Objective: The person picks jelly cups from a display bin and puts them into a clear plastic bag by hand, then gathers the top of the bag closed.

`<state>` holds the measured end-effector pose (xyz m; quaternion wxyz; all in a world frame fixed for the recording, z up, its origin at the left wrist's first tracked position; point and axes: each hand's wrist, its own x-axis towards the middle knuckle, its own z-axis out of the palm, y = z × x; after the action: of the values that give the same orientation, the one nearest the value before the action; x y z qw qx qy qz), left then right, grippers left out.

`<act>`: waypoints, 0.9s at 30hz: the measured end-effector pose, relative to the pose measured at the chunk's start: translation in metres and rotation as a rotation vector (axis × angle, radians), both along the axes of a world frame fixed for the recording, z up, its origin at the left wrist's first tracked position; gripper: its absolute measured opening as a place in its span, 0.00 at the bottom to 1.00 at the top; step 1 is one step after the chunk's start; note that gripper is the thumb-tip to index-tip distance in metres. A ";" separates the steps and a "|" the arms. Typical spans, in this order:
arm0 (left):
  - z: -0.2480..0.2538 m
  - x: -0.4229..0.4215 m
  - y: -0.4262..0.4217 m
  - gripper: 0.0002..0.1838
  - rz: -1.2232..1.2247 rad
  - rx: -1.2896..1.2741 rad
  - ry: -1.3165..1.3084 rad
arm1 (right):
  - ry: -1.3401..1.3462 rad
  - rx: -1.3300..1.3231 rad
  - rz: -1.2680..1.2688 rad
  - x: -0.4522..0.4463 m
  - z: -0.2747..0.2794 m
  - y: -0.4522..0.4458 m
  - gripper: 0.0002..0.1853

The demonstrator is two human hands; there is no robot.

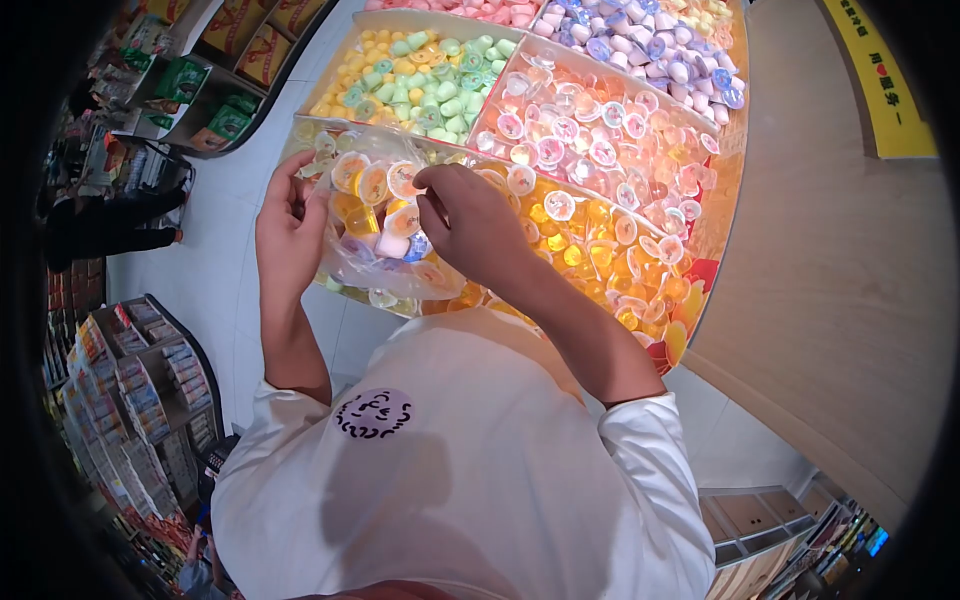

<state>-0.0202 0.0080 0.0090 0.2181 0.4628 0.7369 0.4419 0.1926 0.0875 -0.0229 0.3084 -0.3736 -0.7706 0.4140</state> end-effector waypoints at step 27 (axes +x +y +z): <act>0.021 0.105 -0.019 0.17 -0.889 0.258 0.107 | 0.020 -0.199 -0.253 0.118 -0.076 -0.058 0.07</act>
<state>0.0844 -0.0111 0.0300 0.2886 0.7791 0.4164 0.3693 0.3110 0.0291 -0.0985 0.3270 -0.4924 -0.6695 0.4499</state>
